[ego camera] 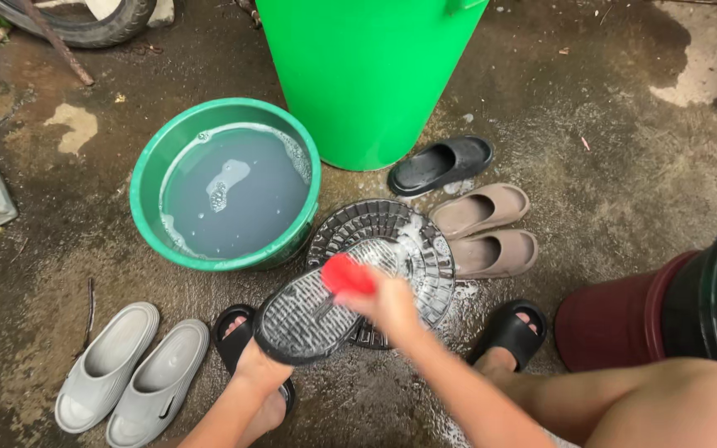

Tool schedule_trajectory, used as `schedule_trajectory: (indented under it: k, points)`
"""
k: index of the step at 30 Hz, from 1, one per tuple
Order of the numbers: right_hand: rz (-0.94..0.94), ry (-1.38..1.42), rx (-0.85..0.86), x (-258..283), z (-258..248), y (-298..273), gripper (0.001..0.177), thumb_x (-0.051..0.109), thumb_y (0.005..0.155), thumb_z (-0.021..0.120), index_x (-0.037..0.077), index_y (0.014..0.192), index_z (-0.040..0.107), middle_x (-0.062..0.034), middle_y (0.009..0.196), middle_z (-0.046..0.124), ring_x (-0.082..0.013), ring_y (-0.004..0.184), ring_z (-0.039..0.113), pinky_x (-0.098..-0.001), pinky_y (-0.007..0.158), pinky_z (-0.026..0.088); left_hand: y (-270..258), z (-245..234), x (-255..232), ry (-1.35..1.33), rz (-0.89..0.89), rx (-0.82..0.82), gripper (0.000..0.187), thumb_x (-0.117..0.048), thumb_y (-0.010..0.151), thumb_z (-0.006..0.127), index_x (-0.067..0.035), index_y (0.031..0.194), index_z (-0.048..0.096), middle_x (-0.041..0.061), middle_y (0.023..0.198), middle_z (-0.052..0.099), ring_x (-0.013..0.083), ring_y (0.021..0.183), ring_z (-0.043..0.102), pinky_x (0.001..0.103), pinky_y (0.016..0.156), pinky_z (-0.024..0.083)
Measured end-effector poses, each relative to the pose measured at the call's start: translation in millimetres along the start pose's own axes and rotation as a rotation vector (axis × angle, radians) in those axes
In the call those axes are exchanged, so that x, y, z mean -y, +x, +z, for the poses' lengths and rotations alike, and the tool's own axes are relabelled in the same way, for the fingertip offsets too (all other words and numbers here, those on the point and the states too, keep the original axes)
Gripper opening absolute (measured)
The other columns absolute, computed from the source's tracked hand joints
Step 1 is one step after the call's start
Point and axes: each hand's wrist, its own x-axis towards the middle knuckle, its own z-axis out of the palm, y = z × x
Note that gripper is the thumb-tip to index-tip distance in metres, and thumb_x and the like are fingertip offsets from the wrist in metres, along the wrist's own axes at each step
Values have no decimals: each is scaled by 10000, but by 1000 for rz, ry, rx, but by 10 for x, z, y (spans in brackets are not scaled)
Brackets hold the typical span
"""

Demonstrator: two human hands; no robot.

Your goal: The person washes a pair of black slides by scrubbing them with a red brush and rinsing them in a green basin filled with soapy water.

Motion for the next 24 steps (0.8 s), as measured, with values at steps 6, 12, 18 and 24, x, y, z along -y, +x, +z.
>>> schedule_trajectory:
  k: [6,12,18,24]
  points:
    - [194,-235,45,-290,-371,224,719,598,658,863,144,1198,726,-149,912,777,-292,778,780,-396,738,602,-50,-155,-100,83,-49,167,540,-311,1026,337,-111,1523,406,80,1617,332,271,1497,268,436,1231,163]
    - [150,-94,-44,-452,-302,-51,708,606,640,871,73,1091,756,-174,892,776,-321,816,779,-413,764,607,-81,-69,-175,-225,-80,260,537,-329,1027,348,-114,1514,420,37,1645,339,222,1510,274,390,1249,169]
    - [-64,123,-54,35,-52,209,720,558,658,865,67,1169,738,-170,1040,789,-283,940,772,-420,835,587,-2,-35,-119,350,-30,240,519,-234,1053,307,-44,1530,383,107,1630,322,264,1496,271,405,1231,176]
    - [268,-67,51,-341,-283,582,719,589,696,834,67,1182,738,-170,997,786,-296,893,781,-415,808,595,-37,251,-63,-79,-163,213,531,-272,1039,294,-63,1518,390,70,1618,326,222,1487,270,351,1221,182]
